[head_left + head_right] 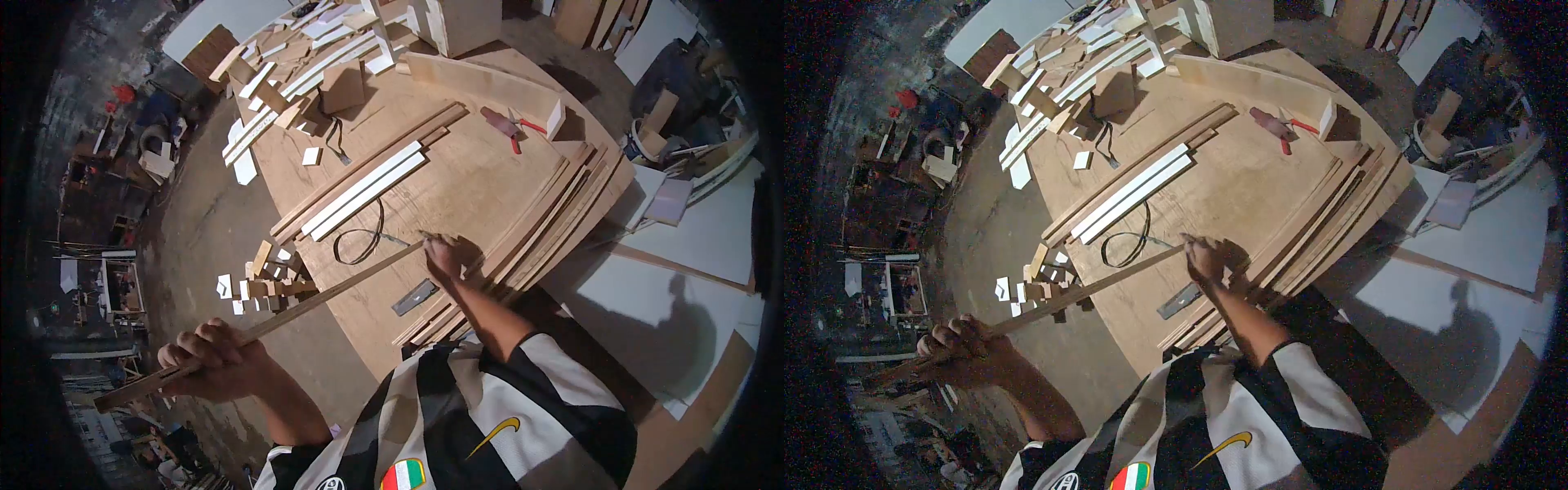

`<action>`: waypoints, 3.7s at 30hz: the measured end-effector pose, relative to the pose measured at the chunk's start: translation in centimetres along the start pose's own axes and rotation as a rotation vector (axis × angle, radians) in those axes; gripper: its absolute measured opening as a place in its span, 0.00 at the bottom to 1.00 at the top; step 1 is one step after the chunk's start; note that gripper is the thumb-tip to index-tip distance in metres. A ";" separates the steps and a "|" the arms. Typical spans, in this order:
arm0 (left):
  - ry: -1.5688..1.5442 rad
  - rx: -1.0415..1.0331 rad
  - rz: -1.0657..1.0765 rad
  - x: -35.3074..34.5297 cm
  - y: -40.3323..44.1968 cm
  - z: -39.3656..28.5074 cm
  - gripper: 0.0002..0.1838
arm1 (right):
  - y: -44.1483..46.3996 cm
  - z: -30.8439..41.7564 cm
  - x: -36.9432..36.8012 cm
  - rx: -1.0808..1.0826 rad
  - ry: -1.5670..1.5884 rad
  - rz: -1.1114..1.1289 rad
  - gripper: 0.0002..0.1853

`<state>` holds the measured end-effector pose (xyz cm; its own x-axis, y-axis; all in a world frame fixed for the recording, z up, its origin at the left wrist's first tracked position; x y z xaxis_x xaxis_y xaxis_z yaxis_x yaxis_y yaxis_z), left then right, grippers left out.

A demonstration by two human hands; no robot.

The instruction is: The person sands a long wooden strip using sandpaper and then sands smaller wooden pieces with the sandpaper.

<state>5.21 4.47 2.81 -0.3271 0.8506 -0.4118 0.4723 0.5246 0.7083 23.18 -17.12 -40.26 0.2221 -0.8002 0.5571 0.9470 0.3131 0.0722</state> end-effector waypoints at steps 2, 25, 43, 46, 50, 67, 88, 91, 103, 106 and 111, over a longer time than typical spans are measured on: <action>-0.036 0.032 0.077 0.3 0.1 0.3 0.27 | -1.1 4.6 1.1 0.218 0.064 -0.188 0.13; -0.029 0.033 0.036 0.3 0.6 0.6 0.26 | 1.1 -1.3 1.2 0.128 -0.143 -0.103 0.15; -0.108 0.041 0.127 -1.1 0.4 0.5 0.28 | 0.8 4.0 4.8 0.059 -0.099 0.080 0.16; -0.108 0.054 0.106 -1.7 0.1 0.4 0.28 | 0.8 -3.7 0.4 0.002 -0.335 0.083 0.17; -0.118 0.052 0.082 -1.8 0.3 0.6 0.28 | -0.4 0.3 -1.1 0.011 0.071 -0.034 0.19; -0.104 0.052 0.187 -2.1 -0.2 0.3 0.29 | -0.9 0.0 1.2 -0.035 0.090 0.063 0.17; -0.091 -0.015 0.328 -3.4 -0.3 0.0 0.28 | -4.0 12.3 1.5 0.181 0.412 0.102 0.15; -0.105 -0.046 0.233 -3.2 -0.7 0.1 0.27 | -5.0 17.8 6.5 0.399 0.379 0.090 0.19; -0.116 -0.060 0.290 -3.1 -0.7 -0.2 0.27 | -5.8 11.9 2.7 0.029 0.617 0.230 0.25; -0.111 -0.065 0.305 -3.2 -1.0 -0.4 0.27 | -5.2 7.6 0.3 0.070 0.205 0.165 0.25; -0.154 -0.070 0.265 -2.8 -1.4 -0.2 0.27 | -7.8 19.1 6.4 0.369 0.492 0.142 0.25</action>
<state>5.25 1.34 3.09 -0.0696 0.9558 -0.2858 0.4649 0.2845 0.8384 12.80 -14.95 -21.44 0.5038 -0.8519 0.1428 0.7776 0.5192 0.3546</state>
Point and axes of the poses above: each hand's wrist, its own y-axis towards the middle knuckle, its own x-axis out of the back of the hand, z = x × y, the point moved 4 cm from there along y, towards the middle knuckle, and after that the axes turned 6 degrees about y, right-handed, at the moved point
